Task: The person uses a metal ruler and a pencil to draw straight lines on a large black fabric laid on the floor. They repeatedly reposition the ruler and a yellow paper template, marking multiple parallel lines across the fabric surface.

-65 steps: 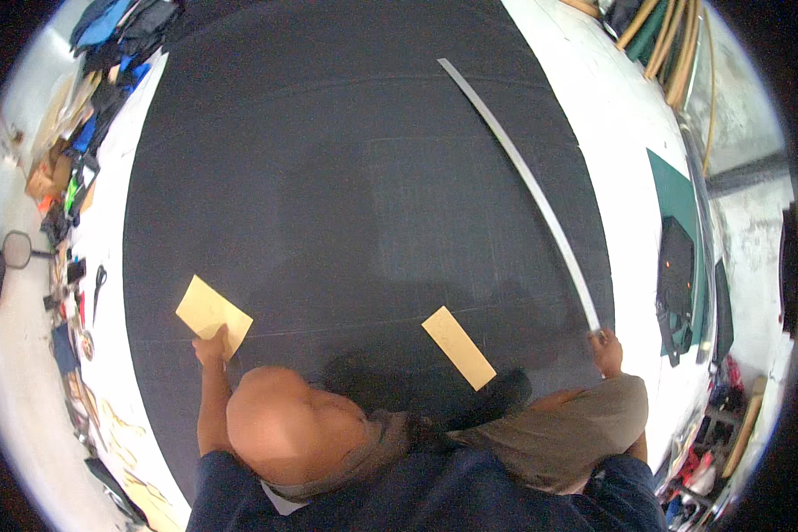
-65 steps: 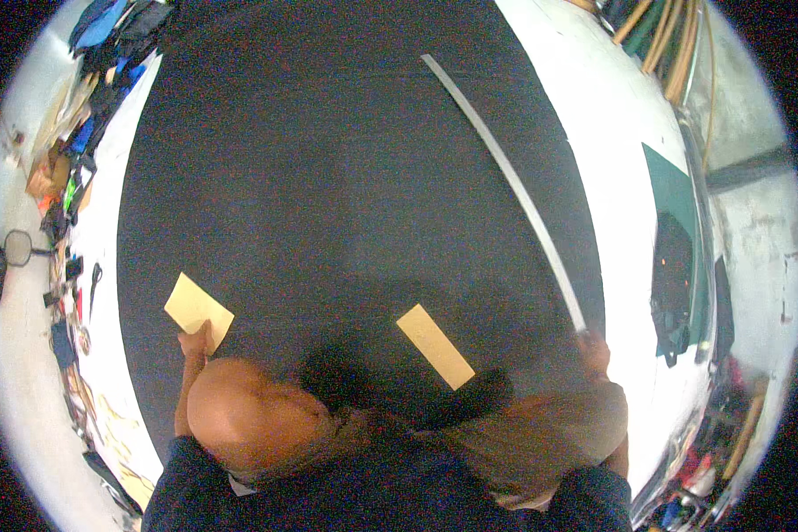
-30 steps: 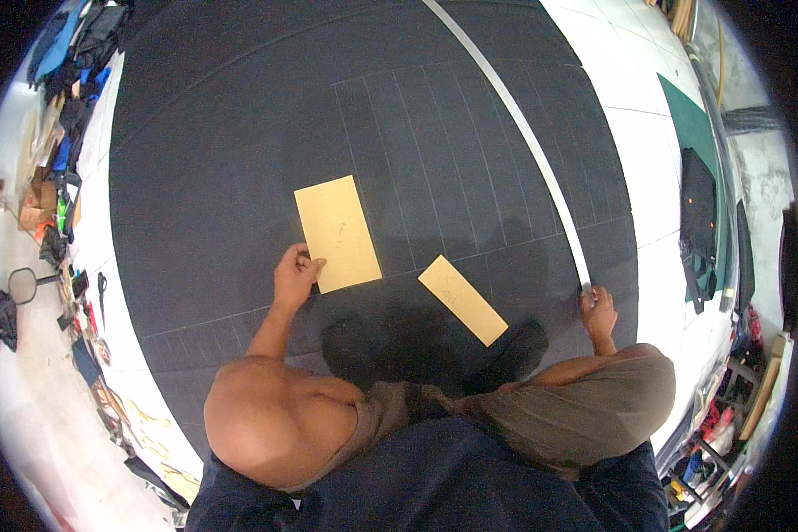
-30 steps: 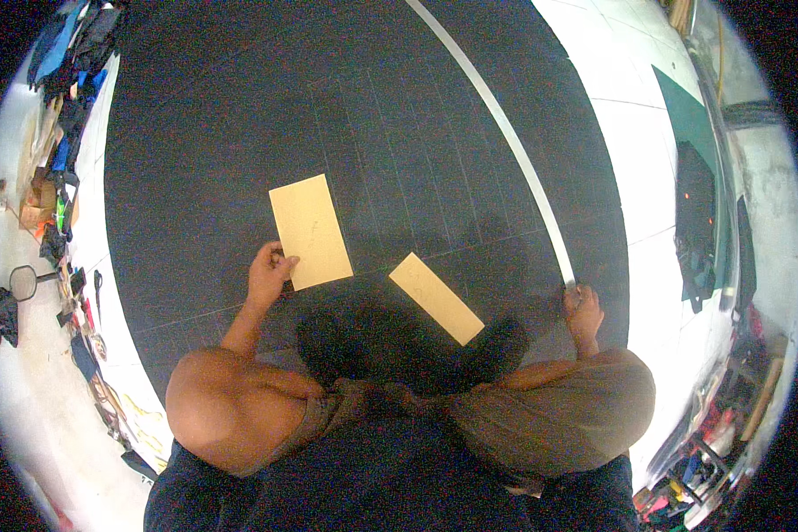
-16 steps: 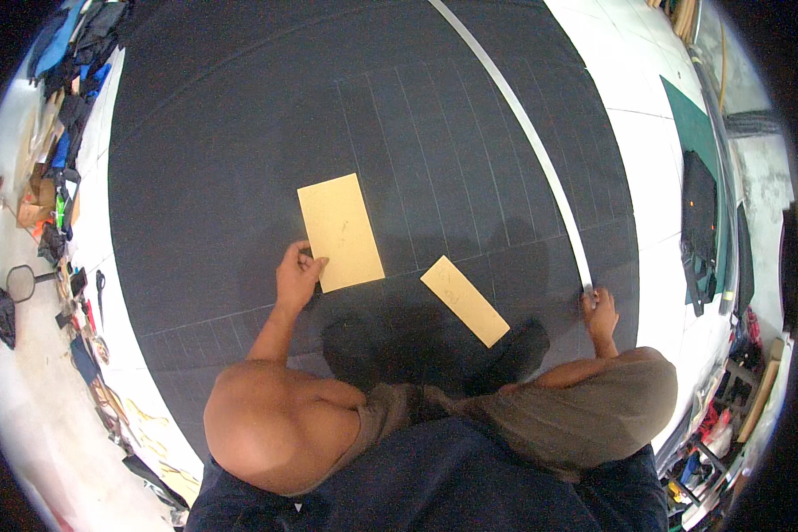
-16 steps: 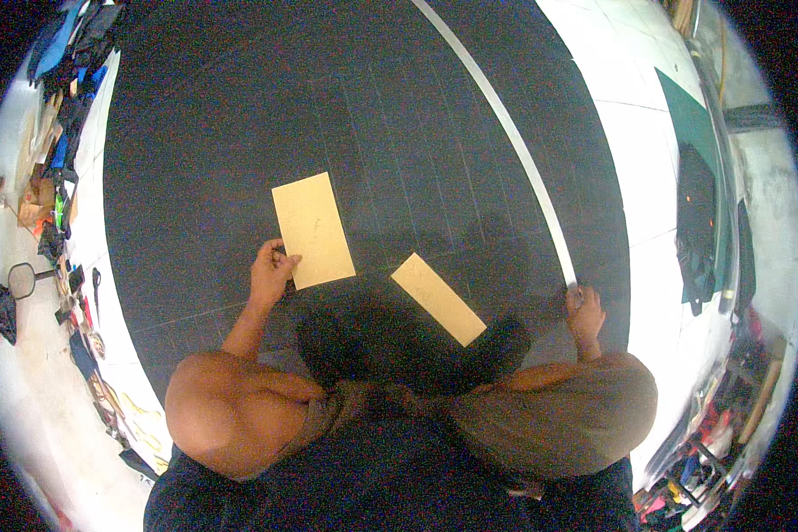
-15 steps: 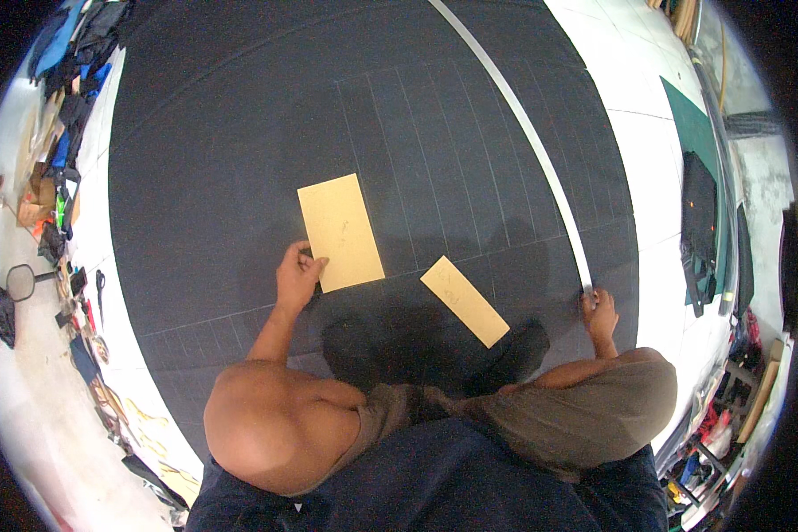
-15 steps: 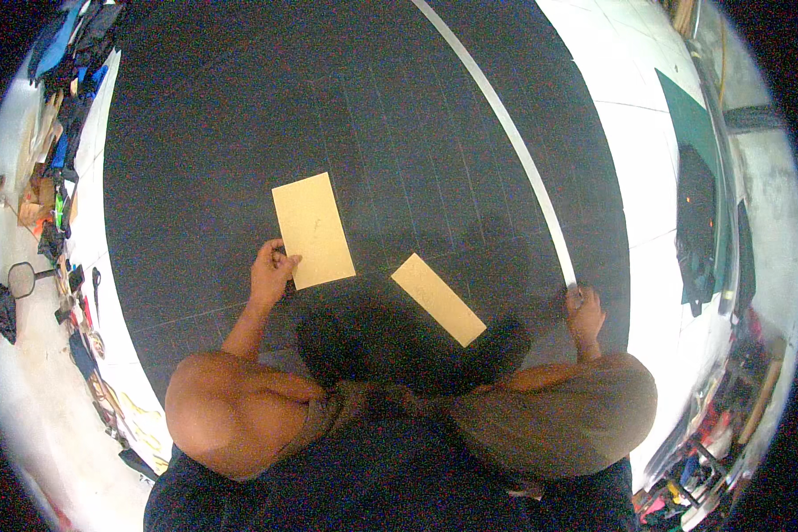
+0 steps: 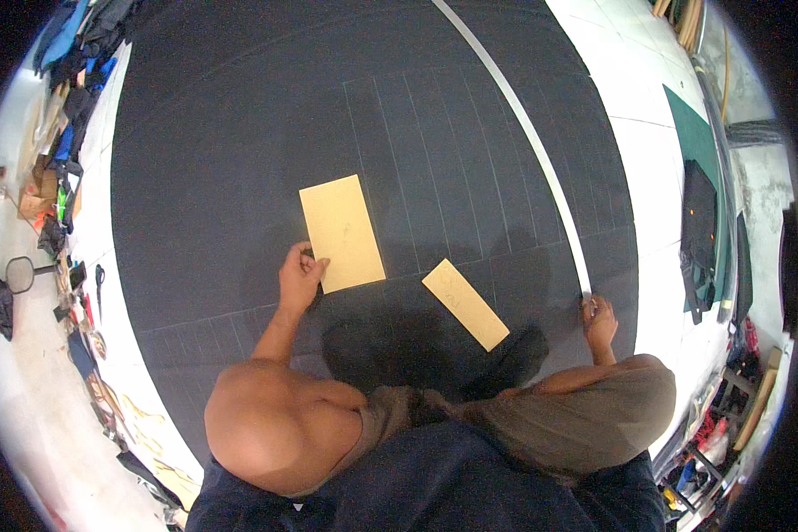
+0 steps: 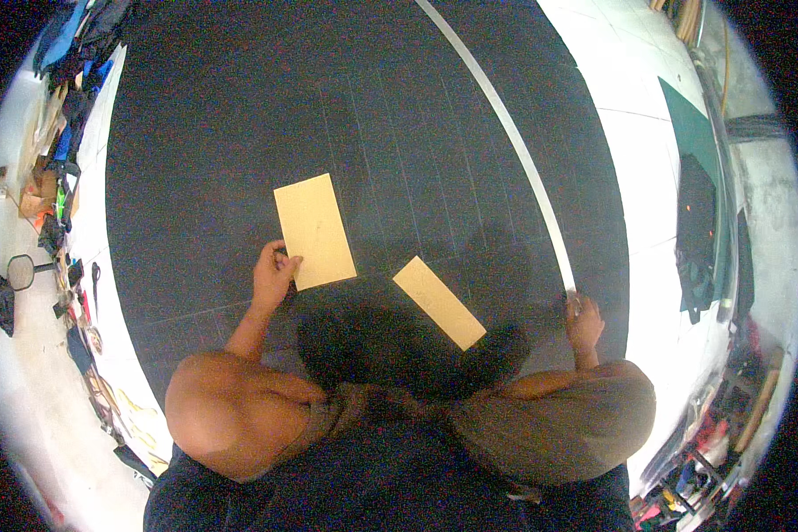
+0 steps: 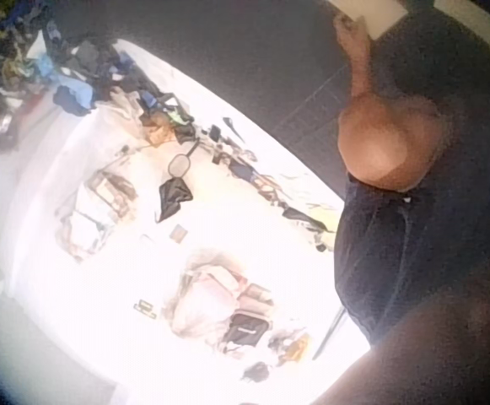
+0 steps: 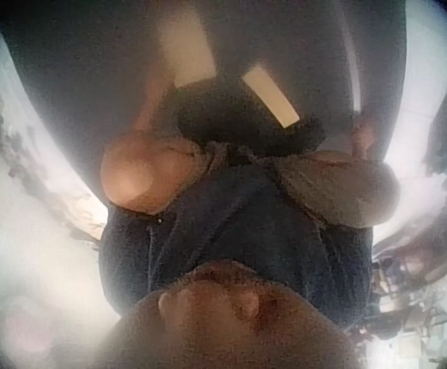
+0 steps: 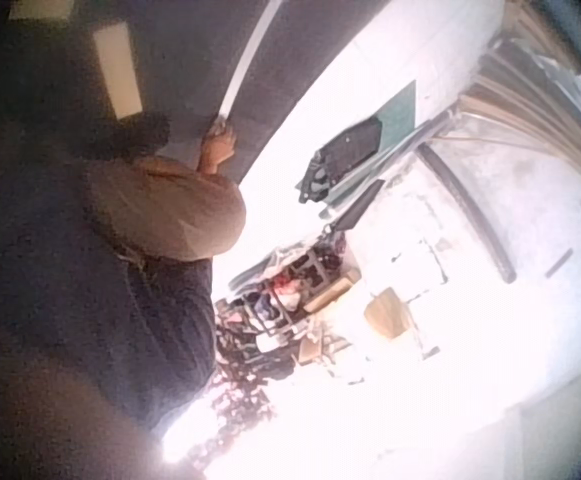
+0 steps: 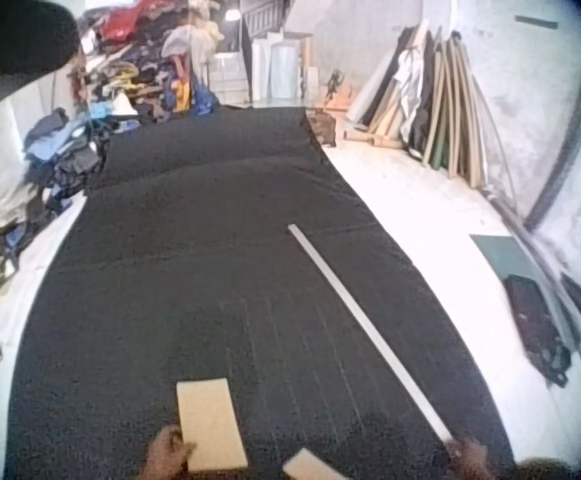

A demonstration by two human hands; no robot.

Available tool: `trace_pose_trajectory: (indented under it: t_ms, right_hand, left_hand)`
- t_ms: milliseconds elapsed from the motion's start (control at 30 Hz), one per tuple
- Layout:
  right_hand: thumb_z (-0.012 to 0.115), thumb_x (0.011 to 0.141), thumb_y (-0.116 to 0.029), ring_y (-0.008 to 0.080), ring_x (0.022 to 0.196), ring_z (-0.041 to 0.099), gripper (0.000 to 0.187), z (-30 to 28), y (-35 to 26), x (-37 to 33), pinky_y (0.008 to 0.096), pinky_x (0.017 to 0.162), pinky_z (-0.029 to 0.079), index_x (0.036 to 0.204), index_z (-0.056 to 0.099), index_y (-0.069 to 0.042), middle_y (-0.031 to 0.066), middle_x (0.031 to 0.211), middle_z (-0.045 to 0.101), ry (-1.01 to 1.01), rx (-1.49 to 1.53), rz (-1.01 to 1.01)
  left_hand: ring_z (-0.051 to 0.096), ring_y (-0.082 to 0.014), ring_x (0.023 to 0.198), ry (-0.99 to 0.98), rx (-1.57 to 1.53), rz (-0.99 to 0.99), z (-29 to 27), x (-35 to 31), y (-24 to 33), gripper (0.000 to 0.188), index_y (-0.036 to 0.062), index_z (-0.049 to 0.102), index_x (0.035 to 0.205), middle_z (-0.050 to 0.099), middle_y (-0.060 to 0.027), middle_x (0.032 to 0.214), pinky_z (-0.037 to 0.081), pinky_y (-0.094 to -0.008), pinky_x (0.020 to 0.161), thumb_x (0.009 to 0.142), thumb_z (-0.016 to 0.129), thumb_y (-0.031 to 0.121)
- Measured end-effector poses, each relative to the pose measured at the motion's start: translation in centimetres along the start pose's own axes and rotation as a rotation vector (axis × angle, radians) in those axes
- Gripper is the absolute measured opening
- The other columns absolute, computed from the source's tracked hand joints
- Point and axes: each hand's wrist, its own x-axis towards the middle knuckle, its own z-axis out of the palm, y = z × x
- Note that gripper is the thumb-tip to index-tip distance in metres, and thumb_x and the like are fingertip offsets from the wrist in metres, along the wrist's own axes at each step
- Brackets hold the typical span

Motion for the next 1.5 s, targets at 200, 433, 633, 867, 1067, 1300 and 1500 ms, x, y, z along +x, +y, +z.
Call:
trace_pose_trajectory:
  t_ms: [200, 433, 633, 867, 1067, 1300, 1500]
  right_hand:
    - [0.065, 0.100, -0.045, 0.0372, 0.116, 0.066, 0.041, 0.6, -0.6, 0.2, 0.0552, 0.094, 0.050, 0.132, 0.067, -0.018, 0.0137, 0.124, 0.067, -0.017, 0.001, 0.061]
    - [0.065, 0.100, -0.046, 0.0379, 0.116, 0.065, 0.041, 0.7, -0.4, 0.1, 0.0555, 0.094, 0.051, 0.131, 0.067, -0.018, 0.0123, 0.126, 0.067, 0.007, 0.032, 0.031]
    - [0.066, 0.100, -0.044, 0.0384, 0.116, 0.065, 0.041, 0.2, -1.0, 0.0, 0.0550, 0.094, 0.052, 0.131, 0.067, -0.017, 0.0132, 0.127, 0.067, -0.008, 0.011, 0.054]
    - [0.065, 0.101, -0.041, 0.0403, 0.116, 0.065, 0.040, 0.4, -1.1, -0.1, 0.0518, 0.094, 0.053, 0.129, 0.067, -0.014, 0.0163, 0.123, 0.067, 0.026, 0.032, 0.028]
    - [0.067, 0.101, -0.033, 0.0434, 0.117, 0.062, 0.036, -2.2, -1.5, 1.1, 0.0514, 0.095, 0.053, 0.124, 0.065, -0.006, 0.0194, 0.122, 0.064, 0.211, 0.097, -0.012]
    - [0.064, 0.106, -0.030, 0.0299, 0.104, 0.068, 0.035, -10.8, -3.8, 7.9, 0.0413, 0.089, 0.055, 0.129, 0.066, -0.004, 0.0169, 0.122, 0.069, 0.267, 0.172, -0.082]
    - [0.070, 0.102, -0.023, 0.0240, 0.090, 0.069, 0.023, -21.1, -16.2, 10.1, 0.0340, 0.077, 0.056, 0.111, 0.070, -0.001, 0.0140, 0.101, 0.067, 0.008, -0.028, -0.716]
  left_hand:
    - [0.062, -0.0111, 0.071, 0.006, 0.002, -0.011, -0.2, 0.1, -0.5, 0.044, -0.0006, 0.062, 0.127, 0.066, -0.0039, 0.080, 0.053, -0.0295, 0.067, 0.090, 0.080, 0.013]
    - [0.062, -0.0108, 0.071, -0.006, 0.009, -0.018, -0.3, 0.0, 0.3, 0.045, -0.0007, 0.061, 0.128, 0.066, -0.0037, 0.080, 0.053, -0.0287, 0.067, 0.090, 0.080, 0.013]
    - [0.062, -0.0107, 0.071, -0.013, -0.002, -0.008, -0.3, 0.0, 0.1, 0.045, -0.0003, 0.061, 0.129, 0.066, -0.0034, 0.080, 0.053, -0.0285, 0.067, 0.090, 0.080, 0.013]
    - [0.061, -0.0114, 0.072, -0.009, -0.066, -0.020, -0.3, -0.1, -0.3, 0.048, 0.0006, 0.061, 0.130, 0.065, -0.0039, 0.084, 0.053, -0.0292, 0.068, 0.089, 0.081, 0.016]
    - [0.057, -0.0129, 0.075, 0.372, 0.047, -0.025, -2.8, -1.4, -1.6, 0.043, 0.0035, 0.066, 0.126, 0.058, -0.0055, 0.094, 0.052, -0.0299, 0.070, 0.090, 0.081, 0.021]
    - [0.050, -0.0444, 0.135, -0.033, 0.426, 0.581, 3.5, -4.1, 2.7, 0.041, 0.0084, 0.068, 0.132, 0.059, -0.0213, 0.139, 0.039, -0.0541, 0.115, 0.095, 0.072, 0.025]
    - [0.043, -0.0465, 0.143, -0.032, 0.466, 0.618, 6.5, -3.7, 0.8, 0.042, 0.0126, 0.067, 0.136, 0.052, -0.0213, 0.149, 0.030, -0.0585, 0.123, 0.096, 0.071, 0.023]
